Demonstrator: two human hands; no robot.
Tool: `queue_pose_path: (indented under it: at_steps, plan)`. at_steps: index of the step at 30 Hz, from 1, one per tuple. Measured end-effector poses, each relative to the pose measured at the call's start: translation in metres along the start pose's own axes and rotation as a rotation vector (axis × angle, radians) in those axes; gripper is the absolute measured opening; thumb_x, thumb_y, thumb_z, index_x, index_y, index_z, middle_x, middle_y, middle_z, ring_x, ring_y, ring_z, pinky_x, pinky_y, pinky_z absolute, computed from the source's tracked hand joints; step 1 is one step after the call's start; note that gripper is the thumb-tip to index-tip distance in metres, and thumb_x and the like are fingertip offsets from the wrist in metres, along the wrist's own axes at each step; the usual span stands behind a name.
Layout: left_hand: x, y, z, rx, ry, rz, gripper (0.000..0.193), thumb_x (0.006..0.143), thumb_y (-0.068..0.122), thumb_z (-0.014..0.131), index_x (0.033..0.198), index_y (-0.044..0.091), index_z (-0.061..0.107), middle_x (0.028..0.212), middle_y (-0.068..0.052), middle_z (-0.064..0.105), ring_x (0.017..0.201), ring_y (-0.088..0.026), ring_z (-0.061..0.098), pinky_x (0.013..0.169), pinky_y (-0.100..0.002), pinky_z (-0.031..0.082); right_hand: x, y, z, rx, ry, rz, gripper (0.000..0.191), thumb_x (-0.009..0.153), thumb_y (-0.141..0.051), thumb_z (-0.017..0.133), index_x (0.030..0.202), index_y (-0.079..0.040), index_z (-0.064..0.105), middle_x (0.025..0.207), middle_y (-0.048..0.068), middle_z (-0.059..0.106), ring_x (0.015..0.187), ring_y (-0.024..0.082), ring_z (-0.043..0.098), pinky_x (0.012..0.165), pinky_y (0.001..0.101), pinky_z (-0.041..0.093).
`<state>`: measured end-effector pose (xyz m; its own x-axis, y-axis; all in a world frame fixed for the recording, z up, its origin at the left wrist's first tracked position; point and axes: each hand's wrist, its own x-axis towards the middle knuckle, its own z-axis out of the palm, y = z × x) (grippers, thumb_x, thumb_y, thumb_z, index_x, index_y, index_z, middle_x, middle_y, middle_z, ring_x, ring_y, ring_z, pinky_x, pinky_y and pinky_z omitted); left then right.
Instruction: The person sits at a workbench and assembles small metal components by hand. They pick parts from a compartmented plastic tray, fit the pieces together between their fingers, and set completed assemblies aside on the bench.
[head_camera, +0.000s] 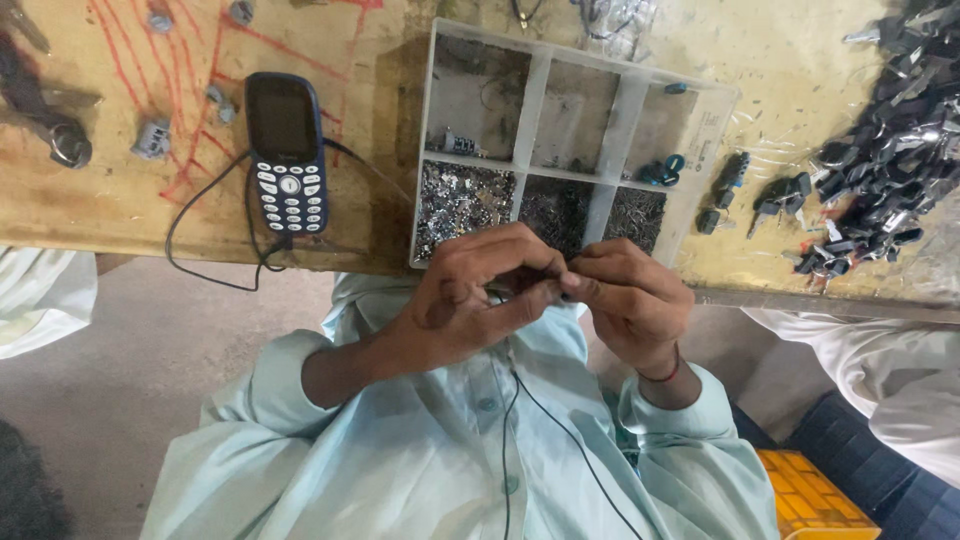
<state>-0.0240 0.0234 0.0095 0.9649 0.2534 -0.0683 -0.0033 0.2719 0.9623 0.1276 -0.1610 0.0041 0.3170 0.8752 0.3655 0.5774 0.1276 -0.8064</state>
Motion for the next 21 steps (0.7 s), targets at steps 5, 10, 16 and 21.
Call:
queue_pose_path:
  at_steps: [5,10,16,21]
  plan:
    - [-0.006,0.000,-0.002,0.088,-0.040,0.122,0.018,0.102,0.015,0.068,0.107,-0.003,0.068,0.098,-0.006,0.065,0.091,-0.009,0.065,0.083,-0.027,0.053,0.035,-0.017,-0.020,0.408,-0.138,0.498,0.027,0.084,0.005,0.075,0.108,-0.003,0.067,0.096,0.012,0.070,0.084,0.027,0.073,0.070,0.0334,0.060]
    - [-0.004,-0.009,0.000,-0.214,-0.032,-0.199,0.018,0.094,0.016,0.066,0.102,0.000,0.069,0.092,-0.004,0.066,0.076,-0.007,0.063,0.069,-0.026,0.054,0.117,-0.007,-0.007,-0.426,-0.323,0.089,0.017,0.096,-0.007,0.082,0.111,-0.008,0.074,0.103,0.006,0.069,0.086,0.023,0.070,0.071,0.0358,0.054]
    - [-0.012,-0.012,0.000,-0.092,-0.067,-0.096,0.016,0.096,0.015,0.068,0.104,0.001,0.068,0.093,-0.004,0.069,0.084,-0.007,0.065,0.078,-0.023,0.054,0.163,0.051,0.035,-0.637,-0.719,-0.119,0.017,0.092,-0.014,0.074,0.107,-0.011,0.067,0.098,0.007,0.065,0.078,0.029,0.067,0.062,0.0413,0.049]
    - [-0.007,-0.018,-0.005,-0.543,0.074,-0.147,0.016,0.098,0.014,0.066,0.105,0.000,0.067,0.094,-0.004,0.068,0.087,-0.008,0.067,0.078,-0.025,0.058,0.137,0.024,-0.010,0.138,-0.526,0.649,0.037,0.091,-0.004,0.074,0.124,-0.010,0.057,0.092,0.005,0.071,0.078,0.021,0.073,0.067,0.0296,0.057]
